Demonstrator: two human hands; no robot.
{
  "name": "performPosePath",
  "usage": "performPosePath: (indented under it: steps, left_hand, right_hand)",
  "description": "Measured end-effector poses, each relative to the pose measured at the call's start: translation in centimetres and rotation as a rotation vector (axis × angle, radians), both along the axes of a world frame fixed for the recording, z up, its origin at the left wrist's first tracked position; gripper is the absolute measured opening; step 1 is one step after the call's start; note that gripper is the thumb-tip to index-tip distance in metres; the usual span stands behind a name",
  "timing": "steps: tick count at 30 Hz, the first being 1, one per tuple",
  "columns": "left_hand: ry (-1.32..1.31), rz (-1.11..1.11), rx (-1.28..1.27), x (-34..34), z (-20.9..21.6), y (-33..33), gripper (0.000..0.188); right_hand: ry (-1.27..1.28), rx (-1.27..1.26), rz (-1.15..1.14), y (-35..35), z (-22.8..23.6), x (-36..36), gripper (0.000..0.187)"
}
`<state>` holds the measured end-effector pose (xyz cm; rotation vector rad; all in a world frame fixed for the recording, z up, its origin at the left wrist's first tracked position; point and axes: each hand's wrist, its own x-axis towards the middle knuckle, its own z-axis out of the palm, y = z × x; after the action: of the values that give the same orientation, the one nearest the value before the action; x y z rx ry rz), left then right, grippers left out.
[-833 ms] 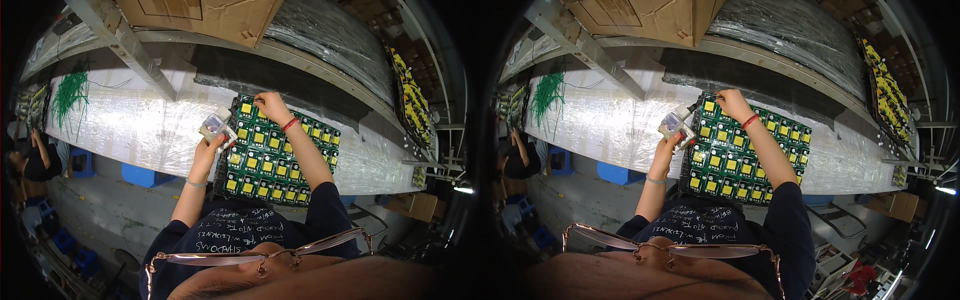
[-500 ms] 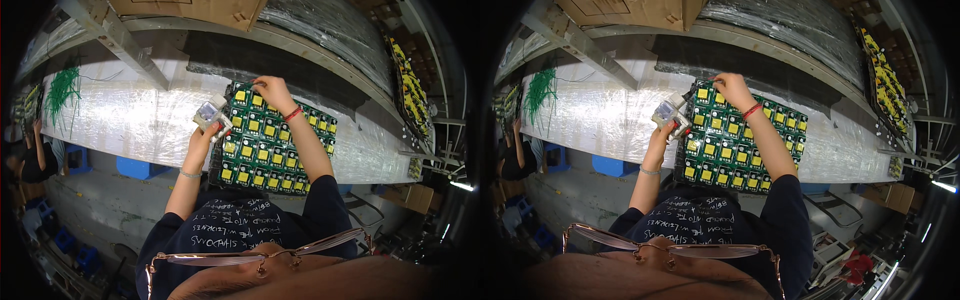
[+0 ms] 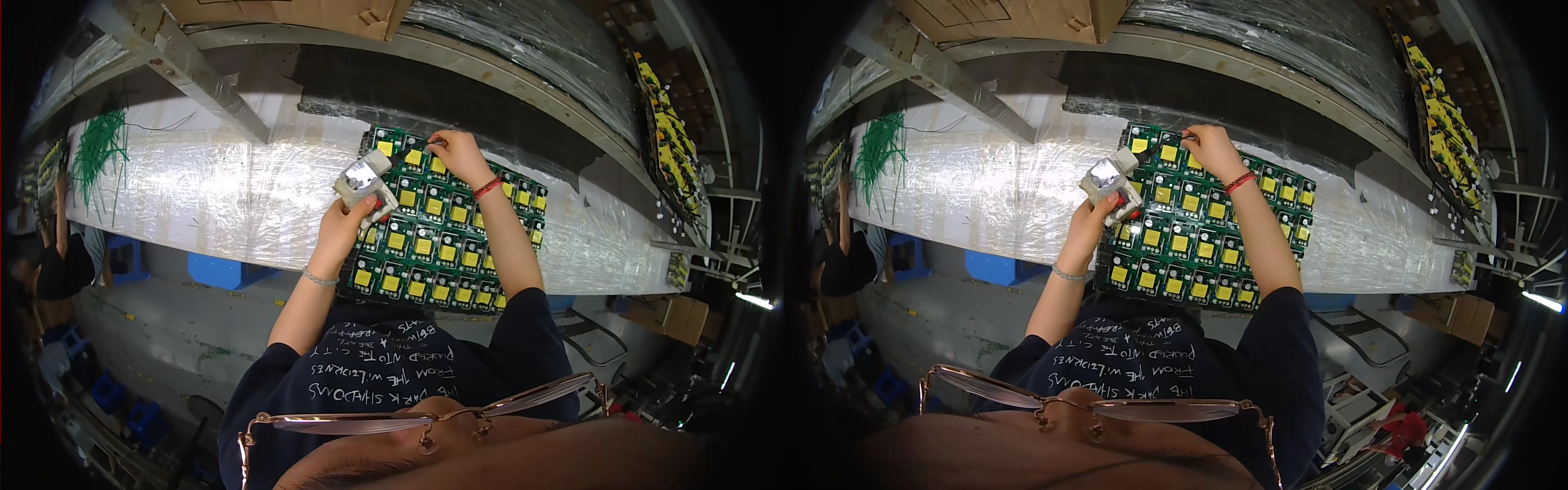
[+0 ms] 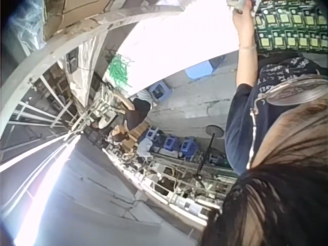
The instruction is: The person carries a panel of circuit boards to a conveyor table, uses a handheld testing device to test individual components on another panel, and transfers the tested panel to the conveyor table.
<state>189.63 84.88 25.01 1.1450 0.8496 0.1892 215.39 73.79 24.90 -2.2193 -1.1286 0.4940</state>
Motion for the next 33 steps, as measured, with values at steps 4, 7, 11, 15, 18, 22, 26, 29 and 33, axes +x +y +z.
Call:
performPosePath:
  steps: [4, 7, 11, 15, 18, 22, 26, 29, 33]
  left_hand:
    - [-0.081, 0.053, 0.004, 0.0, 0.6, -0.8, 0.058]
    - [-0.006, 0.033, 0.012, 0.3, 0.9, -1.1, 0.059]
    - [-0.076, 0.005, 0.025, -0.5, 1.9, -2.0, 0.061]
    - [0.065, -0.070, 0.170, -0.4, 3.1, -4.6, 0.061]
    - [0.081, -0.080, 0.242, 1.0, 5.7, -6.7, 0.061]
    - [0.114, -0.035, 0.296, 0.8, 4.0, -8.3, 0.057]
    - [0.066, 0.064, 0.284, 1.3, 3.8, -9.7, 0.057]
    - [0.085, 0.070, 0.289, 1.7, 4.0, -10.9, 0.056]
    - [0.064, 0.088, 0.329, 1.9, 3.3, -11.9, 0.054]
  right_hand:
    - [-0.020, 0.035, 0.033, 0.0, 0.0, 0.2, 0.021]
    - [-0.035, -0.012, 0.042, -0.1, 1.2, 0.6, 0.020]
    - [0.020, 0.166, 0.009, -0.9, 3.1, 0.8, 0.019]
    - [-0.022, 0.065, 0.025, -3.6, 3.5, 1.3, 0.018]
    - [-0.069, 0.008, 0.001, -5.9, 2.6, 2.2, 0.017]
    - [-0.044, 0.077, -0.004, -7.4, 1.0, 1.5, 0.018]
    - [-0.051, 0.096, 0.035, -8.3, 0.3, 2.4, 0.020]
    - [-0.049, 0.065, 0.054, -9.1, 0.6, 2.7, 0.021]
    - [-0.055, 0.098, 0.053, -10.1, 0.4, 2.7, 0.021]
